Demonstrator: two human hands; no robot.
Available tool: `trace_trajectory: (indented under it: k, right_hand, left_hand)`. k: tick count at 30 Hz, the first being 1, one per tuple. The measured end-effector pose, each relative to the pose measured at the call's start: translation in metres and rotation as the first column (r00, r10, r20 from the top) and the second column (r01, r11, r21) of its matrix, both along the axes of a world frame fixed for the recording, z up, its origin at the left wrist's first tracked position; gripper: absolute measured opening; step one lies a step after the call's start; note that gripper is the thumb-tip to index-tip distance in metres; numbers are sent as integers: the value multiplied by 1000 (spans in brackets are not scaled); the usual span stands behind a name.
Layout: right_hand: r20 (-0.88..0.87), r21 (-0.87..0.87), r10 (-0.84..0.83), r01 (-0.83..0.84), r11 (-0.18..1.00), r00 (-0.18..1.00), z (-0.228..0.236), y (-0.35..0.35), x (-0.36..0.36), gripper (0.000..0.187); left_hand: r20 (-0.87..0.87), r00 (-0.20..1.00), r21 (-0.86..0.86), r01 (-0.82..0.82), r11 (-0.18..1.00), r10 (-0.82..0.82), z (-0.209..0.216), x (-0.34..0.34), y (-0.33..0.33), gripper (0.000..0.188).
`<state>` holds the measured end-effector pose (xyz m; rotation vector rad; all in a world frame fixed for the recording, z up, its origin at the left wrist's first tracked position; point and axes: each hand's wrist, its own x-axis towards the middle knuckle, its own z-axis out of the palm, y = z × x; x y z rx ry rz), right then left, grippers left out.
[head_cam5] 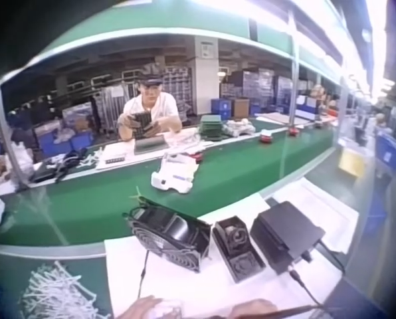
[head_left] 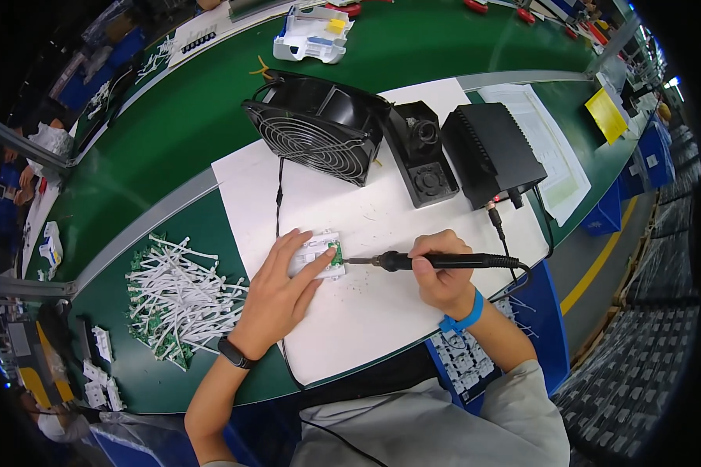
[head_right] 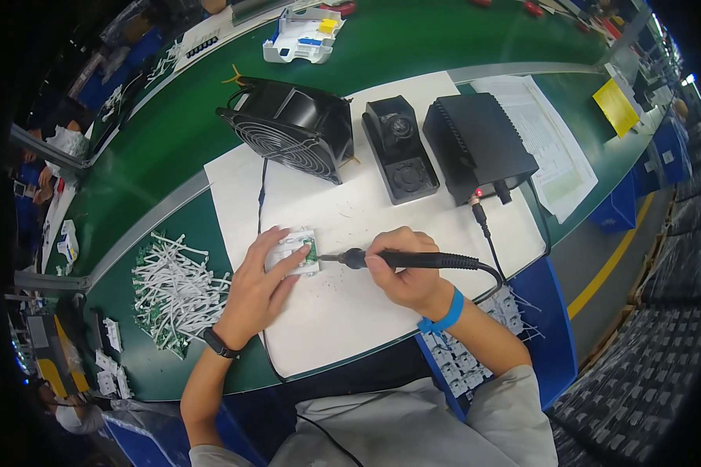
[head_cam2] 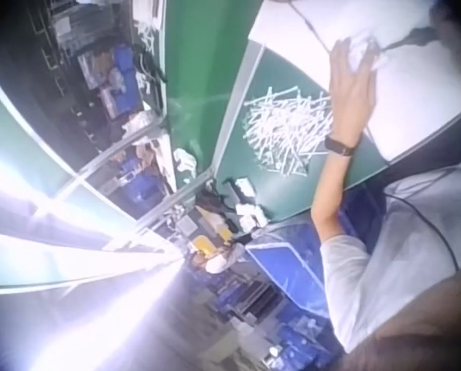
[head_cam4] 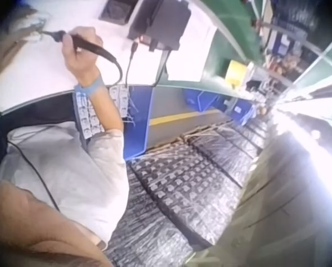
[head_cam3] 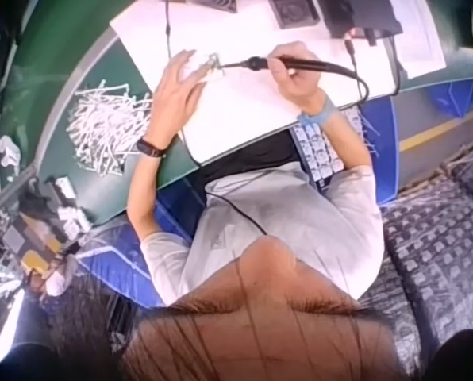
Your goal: Soldering wires onto small circuit boards at a factory assembly station.
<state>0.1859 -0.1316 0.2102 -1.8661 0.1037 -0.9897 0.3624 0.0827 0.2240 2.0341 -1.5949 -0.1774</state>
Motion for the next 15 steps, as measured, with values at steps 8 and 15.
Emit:
trace_trajectory:
  k: [8, 15]
  right_hand:
    - [-16, 5, 12, -12, 1000, 1000, -1, 0, 1, 15]
    - [-11, -4, -5, 5, 1000, 1000, -2, 0, 1, 16]
  left_hand:
    - [4, 1000, -3, -3, 1000, 3, -1, 0, 0, 50]
    - [0, 1000, -7, -2, 1000, 2, -1, 0, 0, 53]
